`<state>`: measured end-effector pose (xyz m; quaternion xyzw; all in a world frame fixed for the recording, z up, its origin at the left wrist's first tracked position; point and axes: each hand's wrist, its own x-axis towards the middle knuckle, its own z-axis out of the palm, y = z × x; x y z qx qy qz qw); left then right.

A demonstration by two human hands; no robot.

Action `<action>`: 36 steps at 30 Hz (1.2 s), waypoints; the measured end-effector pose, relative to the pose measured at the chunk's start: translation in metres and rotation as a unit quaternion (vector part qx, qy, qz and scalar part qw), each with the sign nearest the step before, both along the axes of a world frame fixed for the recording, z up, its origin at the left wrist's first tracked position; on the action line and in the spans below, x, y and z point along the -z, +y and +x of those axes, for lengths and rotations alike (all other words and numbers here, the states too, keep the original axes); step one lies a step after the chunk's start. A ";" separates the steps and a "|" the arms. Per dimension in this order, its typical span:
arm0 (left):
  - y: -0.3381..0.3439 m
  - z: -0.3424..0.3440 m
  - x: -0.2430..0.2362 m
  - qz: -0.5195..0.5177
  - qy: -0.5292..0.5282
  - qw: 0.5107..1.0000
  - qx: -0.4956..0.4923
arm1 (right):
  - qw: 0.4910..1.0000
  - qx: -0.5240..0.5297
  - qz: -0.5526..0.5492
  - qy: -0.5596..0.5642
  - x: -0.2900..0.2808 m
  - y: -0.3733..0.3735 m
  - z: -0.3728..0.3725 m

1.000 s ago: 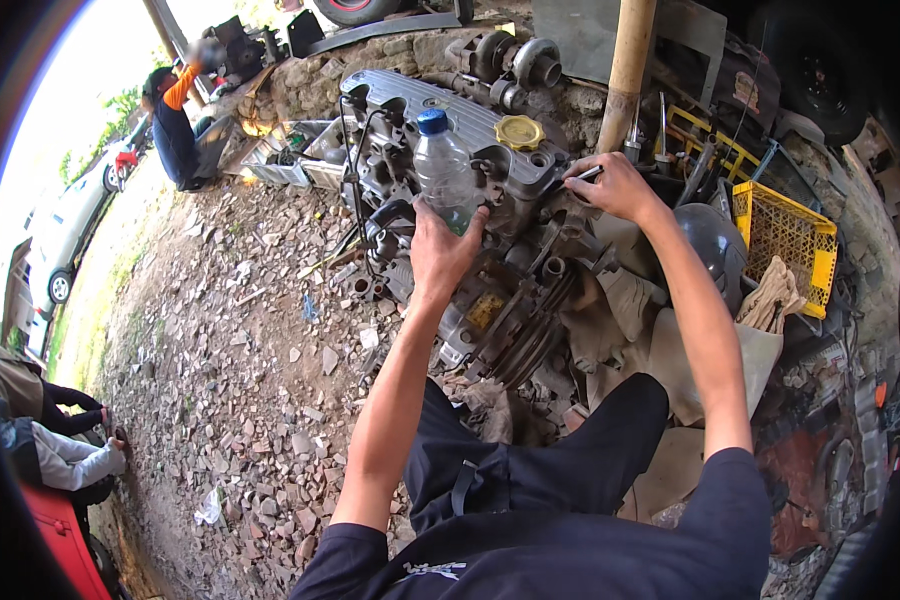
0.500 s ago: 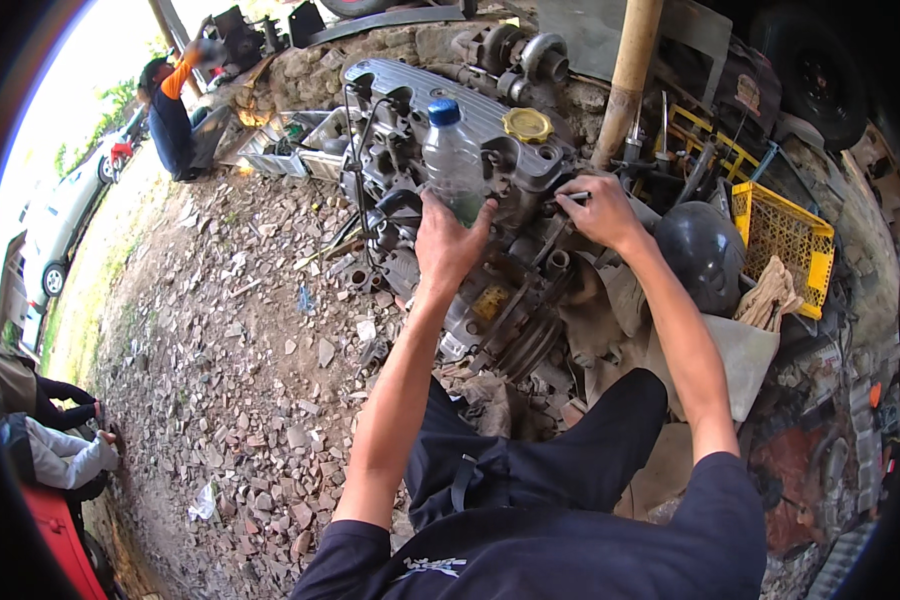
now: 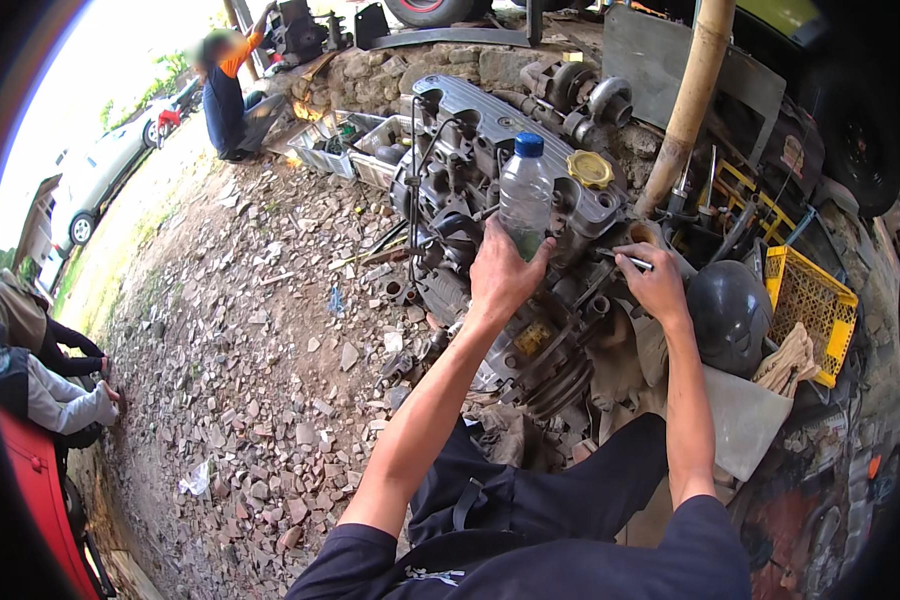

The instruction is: The person pours liquid from a plastic bottle onto an engine block and uses a metal tool to clean the surfaces and cylinder head bolt holes.

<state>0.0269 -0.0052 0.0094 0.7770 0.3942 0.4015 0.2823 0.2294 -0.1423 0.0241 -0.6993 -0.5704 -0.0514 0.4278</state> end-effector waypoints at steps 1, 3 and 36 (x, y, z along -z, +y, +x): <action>0.001 0.000 0.002 0.001 0.000 1.000 -0.002 | 1.000 -0.007 -0.002 -0.005 -0.002 -0.002 -0.003; 0.003 0.000 0.003 0.003 0.002 1.000 -0.002 | 0.999 -0.038 -0.024 -0.023 -0.006 -0.007 -0.019; -0.002 -0.001 0.001 -0.011 0.025 1.000 -0.015 | 0.994 0.017 0.060 -0.094 -0.007 0.005 0.001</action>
